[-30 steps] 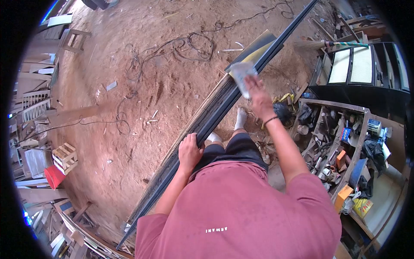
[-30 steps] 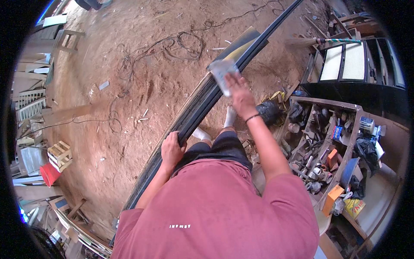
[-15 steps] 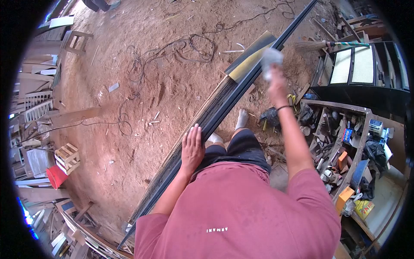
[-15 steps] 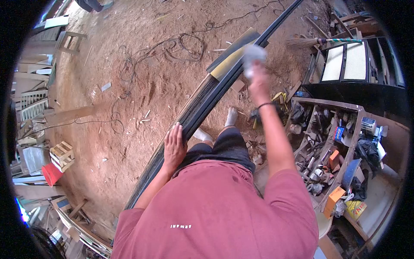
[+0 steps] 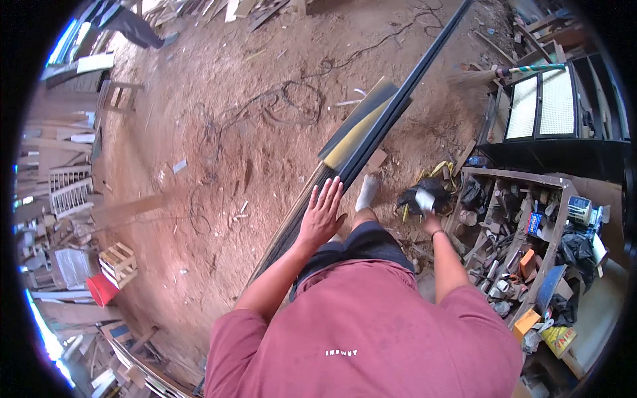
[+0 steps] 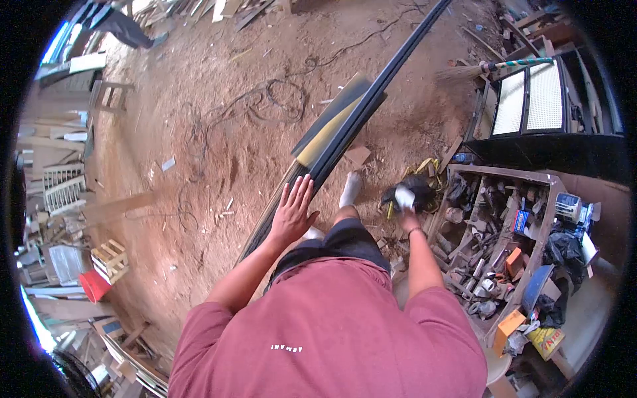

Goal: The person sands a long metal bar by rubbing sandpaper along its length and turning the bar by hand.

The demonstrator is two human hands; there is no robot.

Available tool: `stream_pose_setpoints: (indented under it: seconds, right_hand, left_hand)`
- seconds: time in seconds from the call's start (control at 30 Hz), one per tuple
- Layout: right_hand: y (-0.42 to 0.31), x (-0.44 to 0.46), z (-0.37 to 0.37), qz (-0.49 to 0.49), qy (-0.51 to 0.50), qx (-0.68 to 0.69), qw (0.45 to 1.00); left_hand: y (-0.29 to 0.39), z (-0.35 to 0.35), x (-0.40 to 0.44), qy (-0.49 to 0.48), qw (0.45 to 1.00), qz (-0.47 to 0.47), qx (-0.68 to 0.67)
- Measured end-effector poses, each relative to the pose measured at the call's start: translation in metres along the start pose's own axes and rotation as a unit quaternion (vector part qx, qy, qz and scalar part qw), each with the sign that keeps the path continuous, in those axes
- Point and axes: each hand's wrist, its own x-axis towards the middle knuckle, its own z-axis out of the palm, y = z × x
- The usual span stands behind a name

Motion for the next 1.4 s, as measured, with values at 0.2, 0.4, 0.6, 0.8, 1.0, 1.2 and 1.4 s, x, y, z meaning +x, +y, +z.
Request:
stream_pose_setpoints:
  seconds: [0.2, 0.4, 0.6, 0.8, 1.0, 1.2, 1.4]
  right_hand:
    - [-0.006, -0.059, -0.052, 0.209, -0.295, 0.124, 0.924]
    - [0.038, -0.032, -0.102, 0.227, -0.139, 0.27, 0.925]
    - [0.06, 0.014, -0.15, 0.228, -0.066, 0.328, 0.914]
    - [0.066, 0.024, -0.173, 0.274, -0.096, 0.309, 0.906]
    - [0.073, 0.014, -0.152, 0.266, -0.143, 0.313, 0.9]
    - [0.052, 0.008, -0.159, 0.261, -0.076, 0.338, 0.901]
    - [0.079, -0.006, -0.088, 0.313, -0.068, 0.311, 0.895]
  left_hand:
    - [0.018, 0.001, 0.11, 0.002, 1.0, 0.02, -0.002]
    - [0.033, 0.001, 0.212, 0.014, 0.999, 0.04, 0.011]
    - [0.048, -0.005, 0.309, 0.057, 0.995, 0.072, 0.025]
    - [0.056, -0.004, 0.348, 0.056, 0.996, 0.061, 0.038]
    - [0.056, -0.009, 0.287, 0.068, 0.996, 0.047, 0.028]
    - [0.058, 0.015, 0.196, 0.103, 0.989, -0.103, 0.031]
    - [0.076, 0.018, 0.216, 0.118, 0.981, -0.147, 0.043]
